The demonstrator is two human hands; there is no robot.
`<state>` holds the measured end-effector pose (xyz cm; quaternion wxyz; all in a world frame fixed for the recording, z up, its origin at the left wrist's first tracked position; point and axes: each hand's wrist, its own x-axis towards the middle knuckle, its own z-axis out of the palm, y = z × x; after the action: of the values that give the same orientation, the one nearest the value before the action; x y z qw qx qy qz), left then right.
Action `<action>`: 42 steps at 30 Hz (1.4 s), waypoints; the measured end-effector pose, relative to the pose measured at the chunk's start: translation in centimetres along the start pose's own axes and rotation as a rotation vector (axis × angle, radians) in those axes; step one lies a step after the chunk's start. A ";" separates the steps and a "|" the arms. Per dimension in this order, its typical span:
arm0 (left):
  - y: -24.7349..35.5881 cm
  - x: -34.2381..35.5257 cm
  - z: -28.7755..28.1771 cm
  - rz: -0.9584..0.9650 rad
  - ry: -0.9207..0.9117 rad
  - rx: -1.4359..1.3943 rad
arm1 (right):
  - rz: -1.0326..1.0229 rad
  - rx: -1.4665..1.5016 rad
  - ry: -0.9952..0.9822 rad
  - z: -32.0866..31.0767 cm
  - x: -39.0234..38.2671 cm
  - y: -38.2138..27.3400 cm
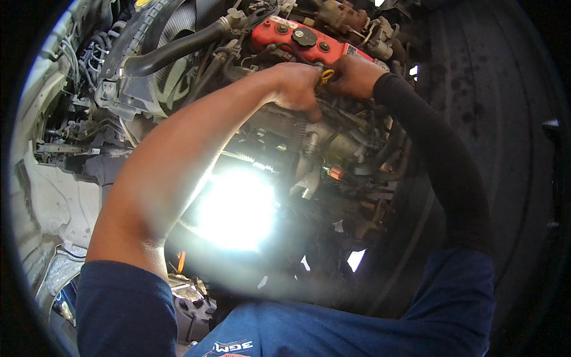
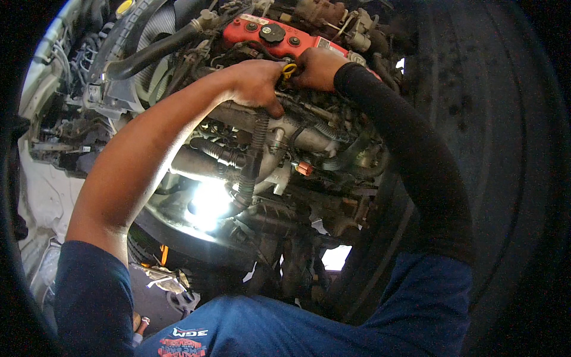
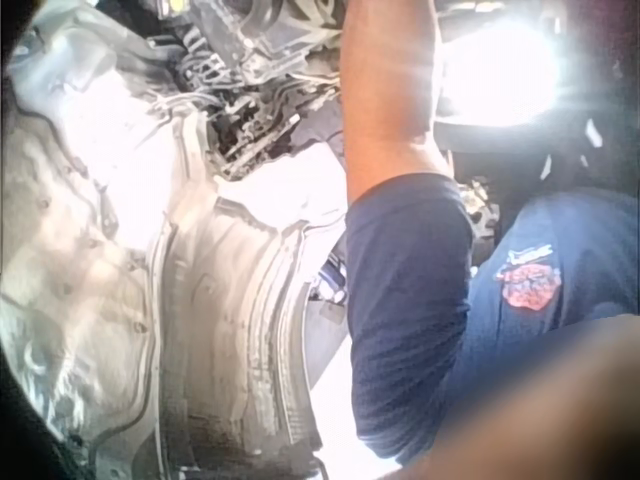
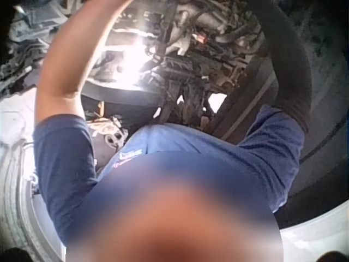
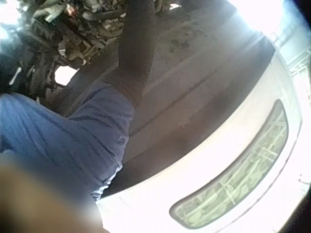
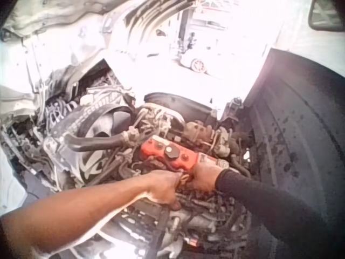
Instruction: The person works on a car engine with the hood open, using a ratchet and other hand tools to loosen and tighten bolts on the engine block. They also handle hoses and engine components, adjusting connections and removing parts.
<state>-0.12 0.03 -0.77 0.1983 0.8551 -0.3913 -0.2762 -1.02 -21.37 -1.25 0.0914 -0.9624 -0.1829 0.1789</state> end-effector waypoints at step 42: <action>-0.4 -0.1 -0.3 0.081 -0.036 -0.132 | 0.061 0.038 0.001 -0.4 -1.0 -1.3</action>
<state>0.19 0.39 -0.72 0.2581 0.8186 -0.4100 -0.3086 -2.15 -20.62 -0.22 0.1042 -0.9657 -0.1499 0.1848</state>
